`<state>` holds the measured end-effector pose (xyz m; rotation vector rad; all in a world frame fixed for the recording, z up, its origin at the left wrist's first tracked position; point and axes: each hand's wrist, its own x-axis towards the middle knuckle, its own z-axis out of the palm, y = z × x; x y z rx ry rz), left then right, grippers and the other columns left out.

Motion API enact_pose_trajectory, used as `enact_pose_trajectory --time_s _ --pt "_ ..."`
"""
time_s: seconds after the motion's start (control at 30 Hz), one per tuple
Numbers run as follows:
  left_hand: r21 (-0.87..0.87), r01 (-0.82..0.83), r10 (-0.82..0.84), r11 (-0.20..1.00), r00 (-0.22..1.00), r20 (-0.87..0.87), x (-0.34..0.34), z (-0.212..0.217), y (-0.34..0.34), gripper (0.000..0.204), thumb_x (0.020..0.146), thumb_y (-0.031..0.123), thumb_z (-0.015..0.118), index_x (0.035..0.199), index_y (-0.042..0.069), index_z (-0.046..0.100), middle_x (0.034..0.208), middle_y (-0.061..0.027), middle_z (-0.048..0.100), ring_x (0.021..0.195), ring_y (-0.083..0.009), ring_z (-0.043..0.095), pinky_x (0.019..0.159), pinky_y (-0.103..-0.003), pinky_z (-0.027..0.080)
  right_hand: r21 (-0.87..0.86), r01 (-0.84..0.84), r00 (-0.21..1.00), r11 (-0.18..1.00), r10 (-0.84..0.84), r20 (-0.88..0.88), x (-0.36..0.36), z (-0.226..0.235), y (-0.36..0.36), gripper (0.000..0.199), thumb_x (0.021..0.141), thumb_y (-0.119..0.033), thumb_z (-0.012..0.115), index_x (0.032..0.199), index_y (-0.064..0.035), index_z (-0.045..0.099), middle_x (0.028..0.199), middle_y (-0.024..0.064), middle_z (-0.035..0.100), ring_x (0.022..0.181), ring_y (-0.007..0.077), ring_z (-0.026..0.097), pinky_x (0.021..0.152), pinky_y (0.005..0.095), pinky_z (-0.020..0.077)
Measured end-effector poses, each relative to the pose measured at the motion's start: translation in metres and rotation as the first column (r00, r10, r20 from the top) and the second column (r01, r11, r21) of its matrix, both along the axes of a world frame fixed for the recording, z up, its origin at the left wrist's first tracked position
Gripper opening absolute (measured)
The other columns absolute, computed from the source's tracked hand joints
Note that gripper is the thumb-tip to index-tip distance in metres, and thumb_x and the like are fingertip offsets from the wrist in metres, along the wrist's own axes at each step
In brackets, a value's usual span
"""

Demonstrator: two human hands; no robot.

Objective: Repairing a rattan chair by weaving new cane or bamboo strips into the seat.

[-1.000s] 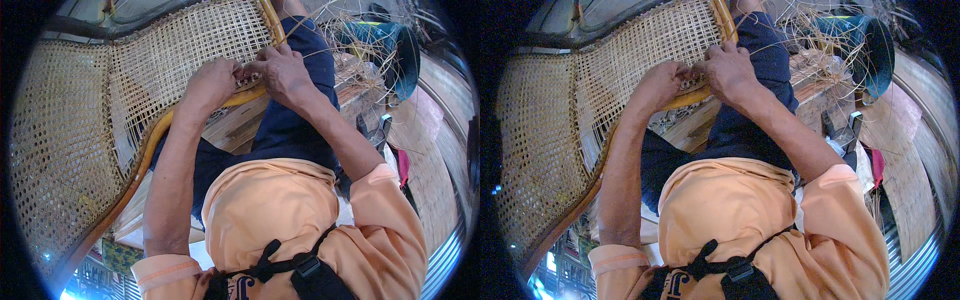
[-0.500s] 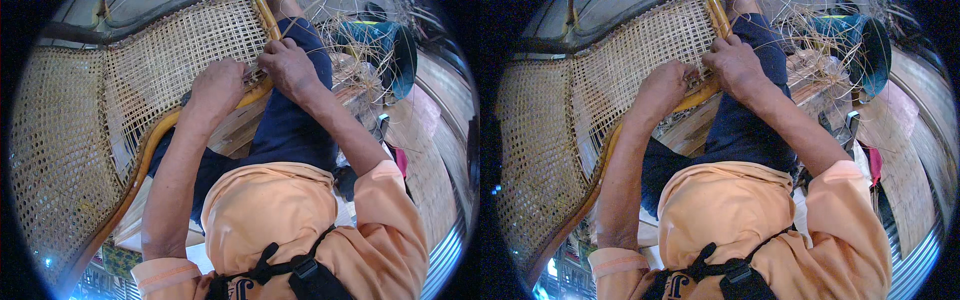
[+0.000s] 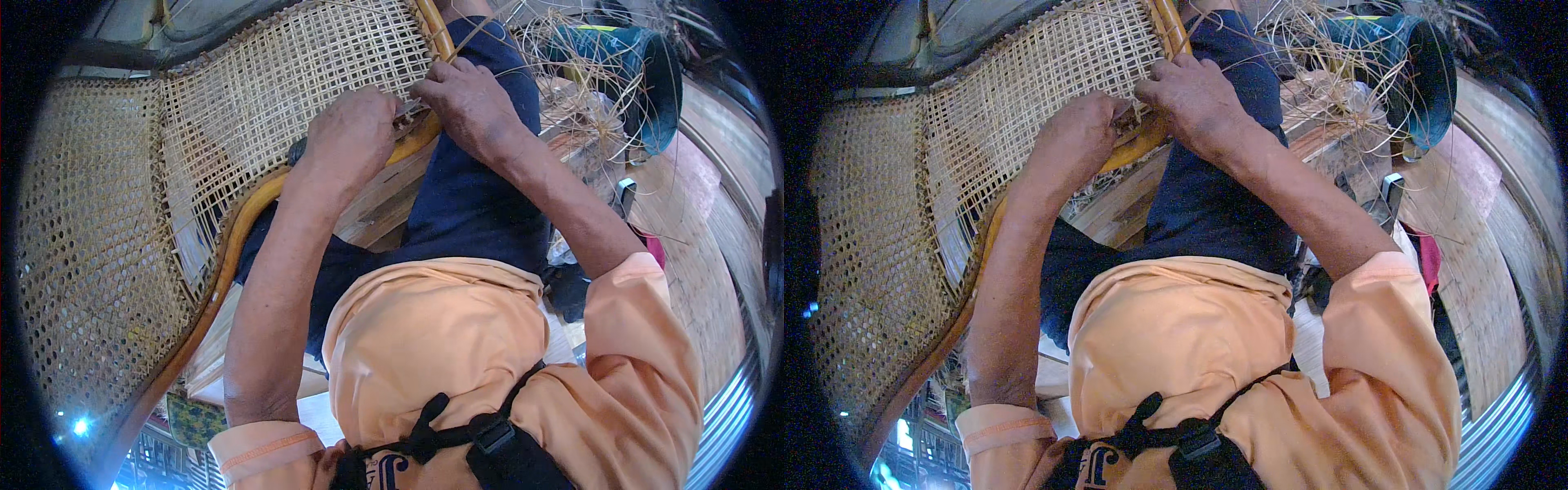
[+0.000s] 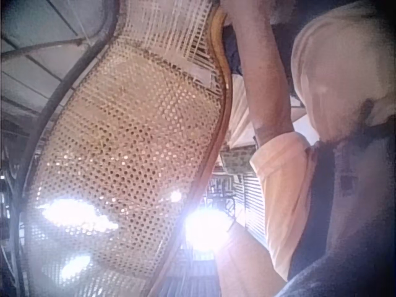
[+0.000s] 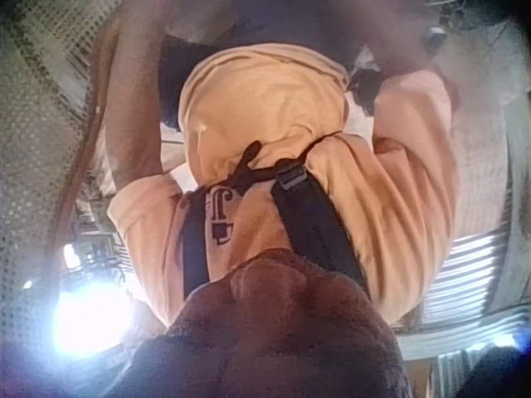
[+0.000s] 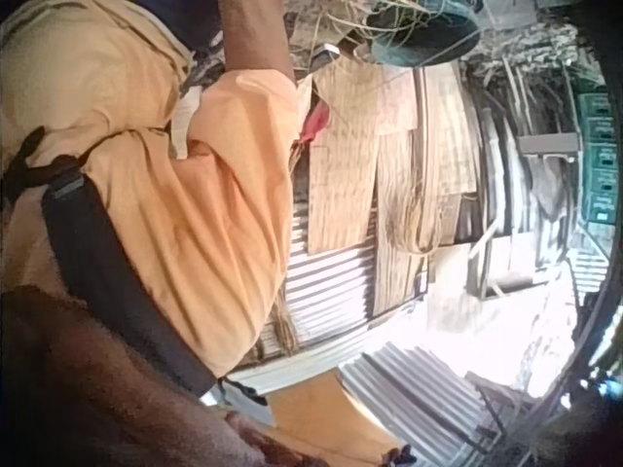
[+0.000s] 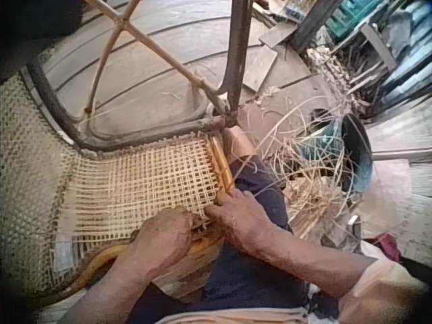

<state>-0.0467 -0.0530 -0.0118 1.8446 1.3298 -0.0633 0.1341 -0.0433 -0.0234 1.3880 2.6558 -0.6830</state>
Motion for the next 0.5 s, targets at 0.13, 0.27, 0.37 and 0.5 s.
enact_pose_trajectory --time_s 0.13,0.27,0.37,0.5 --pt "-0.086 -0.012 0.010 0.996 1.000 -0.023 0.003 0.000 0.008 0.020 0.076 0.006 0.047 0.088 0.001 0.062 0.082 -0.0229 0.060 0.084 -0.0375 0.058 0.076 -0.046 0.045 -0.010 -0.058 0.998 0.998 0.057 -0.027 0.008 -0.001 -0.002 0.029 0.068 -0.010 0.061 0.097 -0.0156 0.062 0.094 0.0041 0.055 0.096 0.0259 0.052 0.076 0.0370 0.0435" --pt "-0.129 0.054 -0.047 0.990 0.997 0.057 -0.005 -0.012 0.025 0.020 0.078 0.011 0.048 0.087 0.000 0.063 0.079 -0.0199 0.062 0.080 -0.0317 0.061 0.073 -0.041 0.047 -0.042 -0.039 0.999 0.998 0.039 -0.010 0.011 0.003 0.000 0.029 0.069 -0.011 0.062 0.097 -0.0147 0.063 0.095 0.0055 0.057 0.095 0.0266 0.053 0.078 0.0379 0.0442" --pt "-0.311 -0.155 0.243 0.937 0.933 0.265 -0.033 -0.001 0.045 0.025 0.084 0.021 0.049 0.088 0.000 0.063 0.080 -0.0129 0.065 0.078 -0.0254 0.061 0.072 -0.038 0.048 -0.012 0.053 0.991 0.999 -0.054 -0.123 -0.001 0.016 0.011 0.024 0.073 -0.015 0.061 0.097 -0.0121 0.063 0.095 0.0085 0.058 0.094 0.0291 0.054 0.078 0.0386 0.0448" --pt "-0.801 -0.313 0.858 0.510 0.126 0.497 -0.029 0.025 0.067 0.042 0.089 0.040 0.045 0.094 0.003 0.064 0.087 -0.0038 0.064 0.078 -0.0175 0.056 0.071 -0.030 0.045 -0.421 0.315 0.686 0.850 -0.511 -0.518 -0.044 0.049 0.014 0.041 0.083 -0.038 0.057 0.104 -0.0033 0.060 0.088 0.0104 0.060 0.083 0.0210 0.056 0.074 0.0316 0.0452"
